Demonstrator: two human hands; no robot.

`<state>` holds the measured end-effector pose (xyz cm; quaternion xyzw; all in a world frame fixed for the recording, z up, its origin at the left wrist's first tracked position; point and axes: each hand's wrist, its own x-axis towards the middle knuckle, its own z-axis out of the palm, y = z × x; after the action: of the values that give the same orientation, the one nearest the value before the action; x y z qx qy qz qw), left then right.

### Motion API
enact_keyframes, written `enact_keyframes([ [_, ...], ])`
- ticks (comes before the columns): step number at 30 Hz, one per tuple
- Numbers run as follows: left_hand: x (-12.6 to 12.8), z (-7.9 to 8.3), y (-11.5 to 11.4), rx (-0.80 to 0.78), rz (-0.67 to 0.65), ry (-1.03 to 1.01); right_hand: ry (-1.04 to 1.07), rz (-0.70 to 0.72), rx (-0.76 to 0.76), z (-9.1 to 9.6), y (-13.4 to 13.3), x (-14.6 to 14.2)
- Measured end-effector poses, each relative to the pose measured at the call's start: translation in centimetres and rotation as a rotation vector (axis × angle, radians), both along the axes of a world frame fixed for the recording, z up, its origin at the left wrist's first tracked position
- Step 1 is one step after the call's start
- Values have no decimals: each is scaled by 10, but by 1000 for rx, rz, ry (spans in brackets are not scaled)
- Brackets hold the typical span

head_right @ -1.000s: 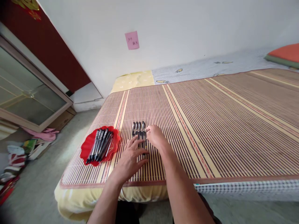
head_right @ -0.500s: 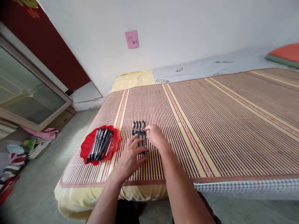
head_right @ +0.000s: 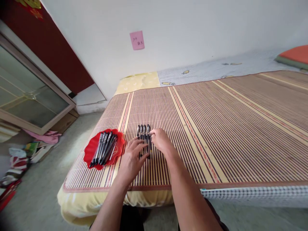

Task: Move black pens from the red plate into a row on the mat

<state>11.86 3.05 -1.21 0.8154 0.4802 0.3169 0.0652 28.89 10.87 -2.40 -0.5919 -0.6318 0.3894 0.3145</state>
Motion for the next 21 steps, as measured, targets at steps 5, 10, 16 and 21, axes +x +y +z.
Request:
enact_keyframes([
  [5,0,2,1,65,110,-75,37,-12,-25,5,-1,0],
  [10,0,5,1,142,152,-136,62,-23,-37,6,-1,-2],
  [16,-1,10,-1,257,249,-182,9,-71,53,29,-10,0],
  [21,4,9,-7,307,238,-203,95,-231,377,59,-21,7],
])
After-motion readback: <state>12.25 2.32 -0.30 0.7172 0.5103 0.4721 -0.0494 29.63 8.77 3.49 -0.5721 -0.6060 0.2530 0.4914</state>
